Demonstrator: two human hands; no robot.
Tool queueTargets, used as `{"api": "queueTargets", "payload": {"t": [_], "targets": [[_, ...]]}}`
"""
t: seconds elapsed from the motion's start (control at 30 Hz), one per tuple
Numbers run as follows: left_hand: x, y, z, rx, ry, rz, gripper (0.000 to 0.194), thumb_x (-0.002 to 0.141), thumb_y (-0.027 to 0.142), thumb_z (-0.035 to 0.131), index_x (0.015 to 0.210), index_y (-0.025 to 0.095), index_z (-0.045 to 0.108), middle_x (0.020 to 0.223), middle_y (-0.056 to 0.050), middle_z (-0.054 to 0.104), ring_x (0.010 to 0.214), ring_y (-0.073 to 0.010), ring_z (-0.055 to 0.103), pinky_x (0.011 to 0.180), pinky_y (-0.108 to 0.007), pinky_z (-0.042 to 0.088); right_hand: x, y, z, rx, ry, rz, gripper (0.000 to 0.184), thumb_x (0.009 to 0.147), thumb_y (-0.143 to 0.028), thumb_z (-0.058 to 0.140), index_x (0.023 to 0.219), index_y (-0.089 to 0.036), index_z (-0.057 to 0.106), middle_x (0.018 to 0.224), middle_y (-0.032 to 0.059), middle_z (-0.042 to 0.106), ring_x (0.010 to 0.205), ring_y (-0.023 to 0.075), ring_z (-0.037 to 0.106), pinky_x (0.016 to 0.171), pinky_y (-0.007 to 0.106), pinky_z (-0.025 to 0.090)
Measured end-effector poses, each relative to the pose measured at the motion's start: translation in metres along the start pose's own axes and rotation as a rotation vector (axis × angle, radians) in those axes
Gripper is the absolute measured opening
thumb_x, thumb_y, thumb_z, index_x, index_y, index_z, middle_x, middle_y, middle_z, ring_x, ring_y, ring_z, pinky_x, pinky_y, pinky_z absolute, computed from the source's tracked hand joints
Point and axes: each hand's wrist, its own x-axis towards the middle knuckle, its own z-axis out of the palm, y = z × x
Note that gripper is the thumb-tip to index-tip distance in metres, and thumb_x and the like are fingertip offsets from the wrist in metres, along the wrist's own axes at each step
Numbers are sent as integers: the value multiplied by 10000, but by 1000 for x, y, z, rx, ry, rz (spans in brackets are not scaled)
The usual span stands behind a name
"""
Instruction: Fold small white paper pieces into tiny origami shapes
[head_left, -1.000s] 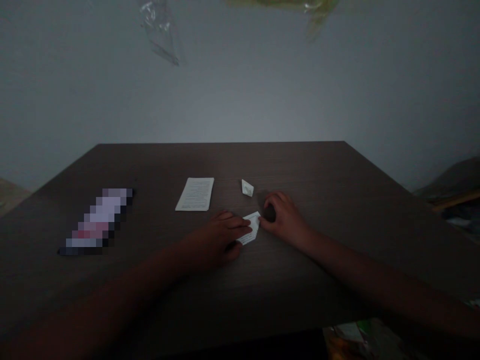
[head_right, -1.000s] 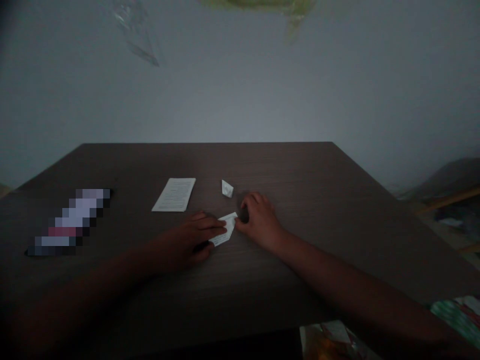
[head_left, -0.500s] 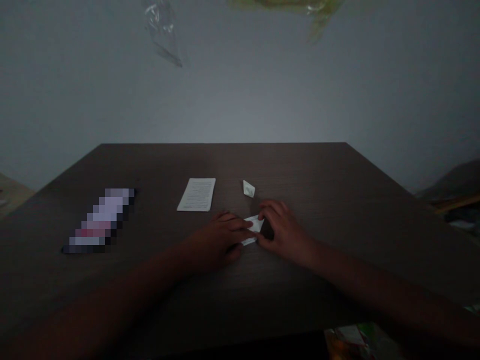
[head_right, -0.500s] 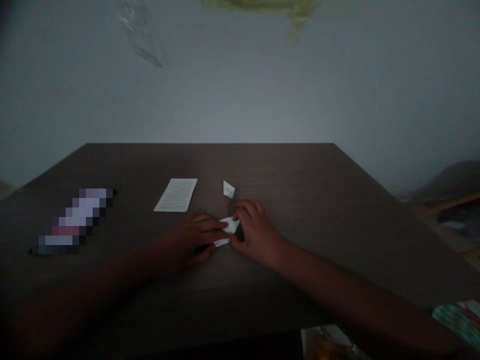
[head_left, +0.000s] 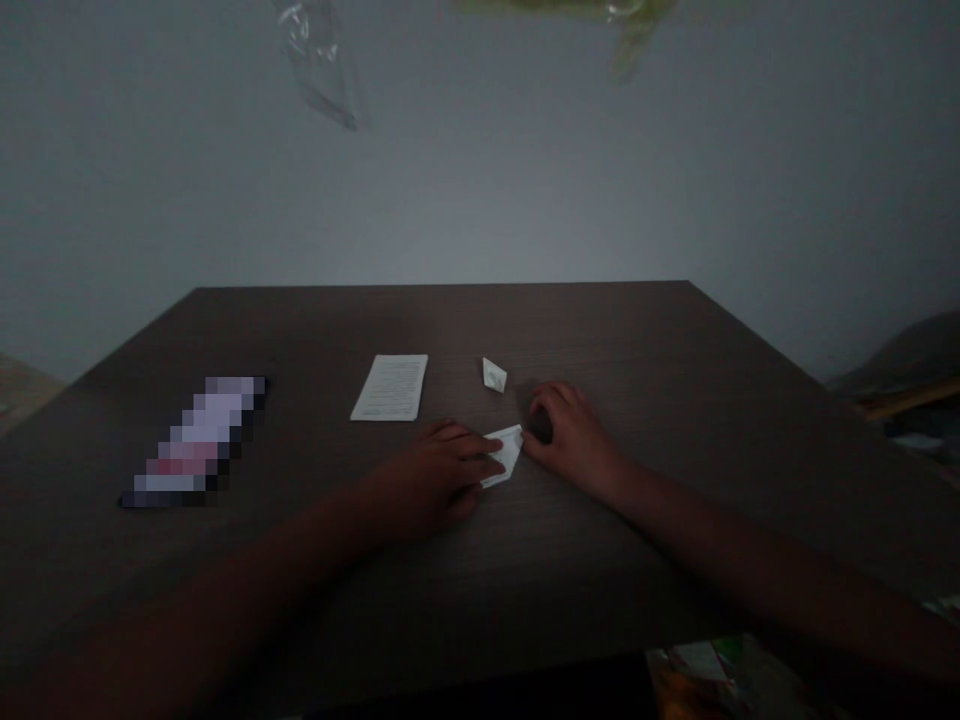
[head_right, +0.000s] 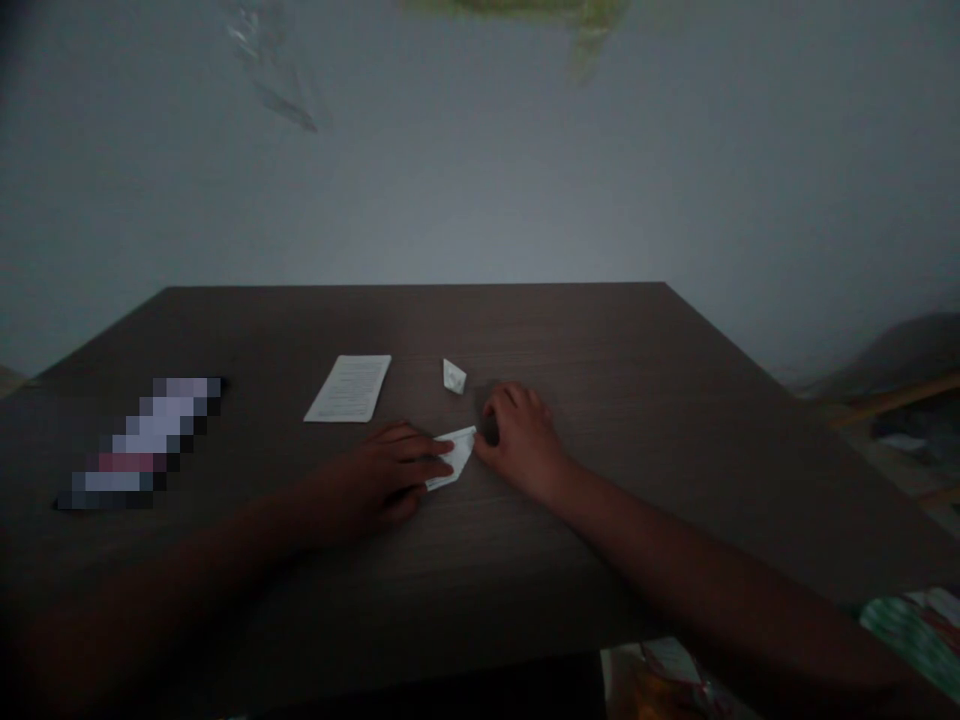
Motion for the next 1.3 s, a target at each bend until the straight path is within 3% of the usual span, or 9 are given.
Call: {"api": "queueTargets", "payload": {"t": [0.13,0.37,0.57,0.8,1.03,1.2,1.3], "targets": [[0,-2,3,-33,6,-45,486,1111,171,727,1587,224,804,1658,-145,846,1513,-375,792,1413,-672,512,-3,-6,1,-15,-3,-15,187,989,-236,822,1135,-277,713,1358,154,789,1317,422,755,1130,635,639],[2,5,-5,-63,4,-76,496,1102,149,709,1573,258,820,1663,-109,851,1494,-364,797,1425,-636,507,-19,-20,2,19,-65,-107,354,929,-285,922,1226,-286,729,1533,174,776,1441,455,738,1214,675,634],[2,6,-5,-68,5,-78,483,1102,156,689,1557,258,816,1663,-111,850,1507,-374,797,1409,-626,499,-22,-23,2,42,-75,-116,381,904,-304,950,1215,-297,730,1582,175,764,1497,472,722,1251,699,620],[2,5,-5,-44,17,-57,491,1093,144,727,1563,260,811,1666,-107,850,1492,-369,809,1371,-597,527,-19,-18,1,74,-80,-89,386,889,-280,939,1194,-303,704,1511,160,779,1445,455,746,1204,667,639],[2,7,-7,-57,-16,-61,493,1117,143,702,1594,216,807,1680,-130,836,1494,-371,791,1397,-616,521,-2,2,1,16,7,-2,280,921,-227,871,1120,-288,685,1355,143,789,1318,408,772,1136,600,643],[0,1,-2,-52,12,-59,509,1107,157,736,1599,261,820,1694,-87,839,1687,-399,673,1474,-665,444,2,13,2,9,53,18,261,931,-266,860,1120,-283,680,1324,146,787,1321,423,757,1160,643,628],[-1,0,-1,-58,-5,-58,471,1119,142,725,1562,261,832,1742,-73,811,1767,-406,597,1507,-701,394,1,12,-3,63,56,-56,232,973,-255,833,1165,-280,705,1357,150,792,1348,412,756,1182,628,625]]}}
